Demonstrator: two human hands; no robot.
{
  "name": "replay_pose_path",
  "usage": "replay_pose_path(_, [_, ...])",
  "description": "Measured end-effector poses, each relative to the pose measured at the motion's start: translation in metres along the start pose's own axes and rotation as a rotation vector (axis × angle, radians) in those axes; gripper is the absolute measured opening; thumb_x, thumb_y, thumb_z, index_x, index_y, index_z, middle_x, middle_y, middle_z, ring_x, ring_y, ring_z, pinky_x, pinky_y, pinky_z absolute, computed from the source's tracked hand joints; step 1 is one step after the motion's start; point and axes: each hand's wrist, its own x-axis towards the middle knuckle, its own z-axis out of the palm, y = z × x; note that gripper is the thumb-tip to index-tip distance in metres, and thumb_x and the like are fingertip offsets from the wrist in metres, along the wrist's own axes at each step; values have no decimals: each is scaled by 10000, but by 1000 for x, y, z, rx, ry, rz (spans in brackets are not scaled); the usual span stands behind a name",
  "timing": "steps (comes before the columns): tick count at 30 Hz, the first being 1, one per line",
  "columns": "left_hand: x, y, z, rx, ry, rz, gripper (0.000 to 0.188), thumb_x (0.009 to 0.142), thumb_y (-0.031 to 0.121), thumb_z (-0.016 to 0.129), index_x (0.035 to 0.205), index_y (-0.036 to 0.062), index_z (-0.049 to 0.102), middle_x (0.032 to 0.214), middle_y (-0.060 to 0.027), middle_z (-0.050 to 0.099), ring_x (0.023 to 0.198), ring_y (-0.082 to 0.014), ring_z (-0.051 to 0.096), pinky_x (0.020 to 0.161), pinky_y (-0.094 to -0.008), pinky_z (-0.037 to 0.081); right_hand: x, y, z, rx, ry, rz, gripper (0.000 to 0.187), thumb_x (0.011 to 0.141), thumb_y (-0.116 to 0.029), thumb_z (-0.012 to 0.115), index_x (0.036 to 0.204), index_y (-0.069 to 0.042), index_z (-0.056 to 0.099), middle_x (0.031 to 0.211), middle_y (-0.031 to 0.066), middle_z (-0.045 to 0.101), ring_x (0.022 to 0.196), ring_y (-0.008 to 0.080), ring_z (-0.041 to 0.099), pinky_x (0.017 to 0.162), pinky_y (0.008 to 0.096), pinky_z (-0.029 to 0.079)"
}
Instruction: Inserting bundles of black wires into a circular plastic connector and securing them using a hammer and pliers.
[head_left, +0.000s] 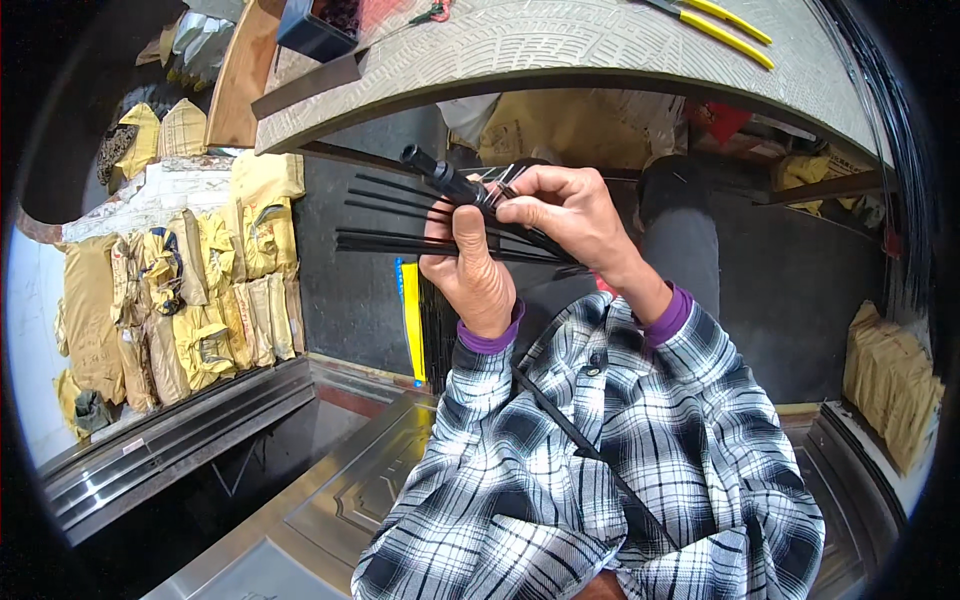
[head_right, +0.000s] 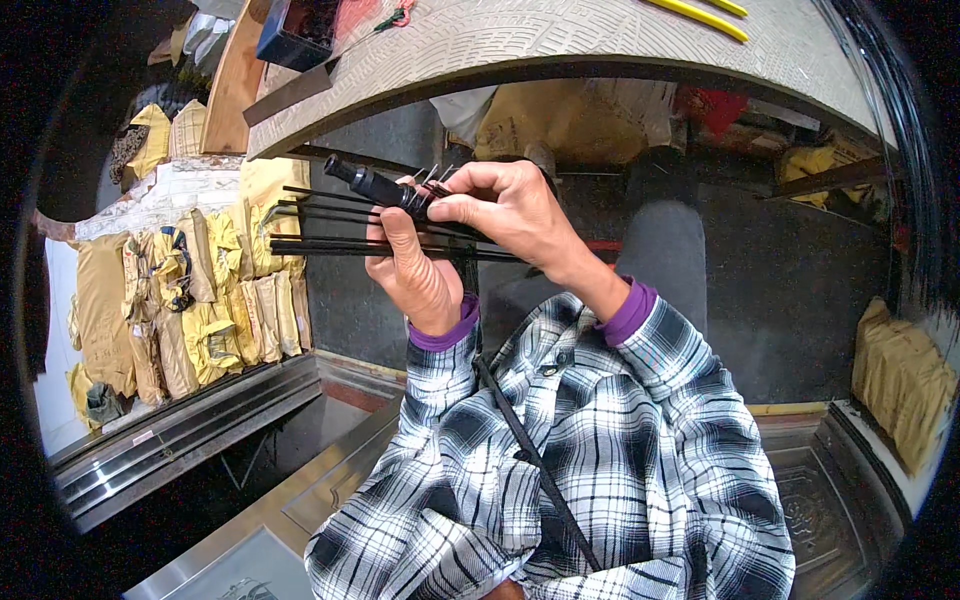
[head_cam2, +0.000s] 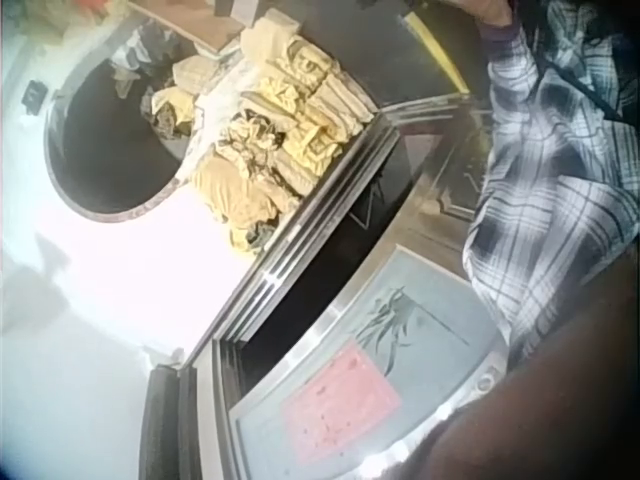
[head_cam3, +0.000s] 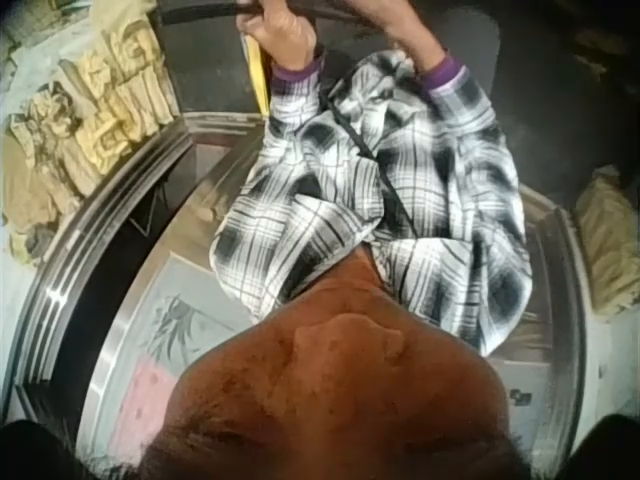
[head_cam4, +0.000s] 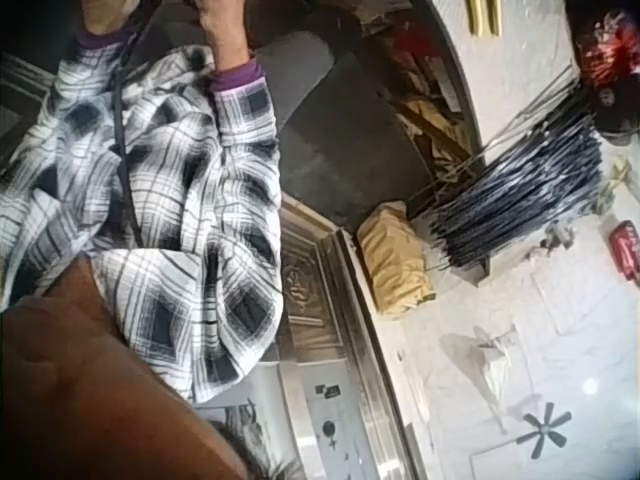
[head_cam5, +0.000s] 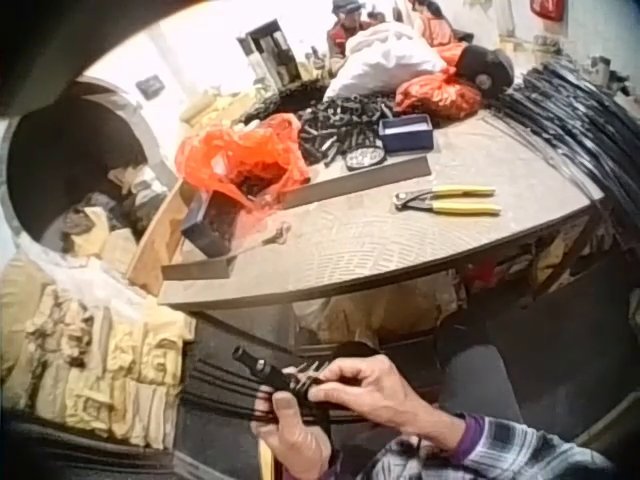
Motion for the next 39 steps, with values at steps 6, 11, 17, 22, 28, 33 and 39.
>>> replay_pose_path(6, [-4,-1,10,86,3,132,339,855,295,588,951,-27,543,892,-77,582,785,-133,543,737,-259,431,-3,10,10,335,0,6,128,734,-29,683,804,20,588,943,36,606,817,64,532,672,208,455])
replay_pose_path(11, [-3,-3,-10,41,-64,-50,398,847,374,564,1021,21,510,936,-48,509,881,-124,490,811,-266,408,-10,9,13,65,43,-166,156,700,-61,720,758,-11,584,742,-10,512,642,47,468,548,190,383])
replay_pose_path(17, [-3,-8,-13,-76,4,-111,357,842,327,595,1015,26,510,958,-36,529,808,-106,499,761,-259,410,-14,6,13,173,82,-10,156,704,-66,719,794,0,610,771,2,539,671,50,493,569,188,392])
replay_pose_path(22, [-4,-6,-12,-83,-4,-111,343,842,317,597,1008,27,515,954,-35,536,817,-106,500,765,-260,409,-13,10,9,60,36,-157,140,717,-60,709,828,-7,641,779,11,559,689,61,516,575,198,408])
replay_pose_path(28, [-5,-5,-7,-82,-28,-99,337,842,311,599,1005,26,517,950,-35,542,817,-102,501,761,-256,410,-16,12,6,130,46,-105,153,709,-17,693,857,1,656,794,52,599,737,99,555,637,212,446])
replay_pose_path(33, [-6,-5,-8,-71,-7,-107,337,843,304,600,1012,27,513,956,-37,538,815,-99,497,758,-254,410,-18,9,7,74,63,-134,156,699,-4,695,850,10,659,789,69,621,727,111,568,645,220,453])
replay_pose_path(39, [-7,-4,-8,-102,-3,-129,340,843,302,600,1020,27,508,952,-37,531,806,-99,489,752,-255,405,-18,8,16,-70,154,-302,141,689,0,694,823,13,651,760,78,613,703,122,574,622,226,452])
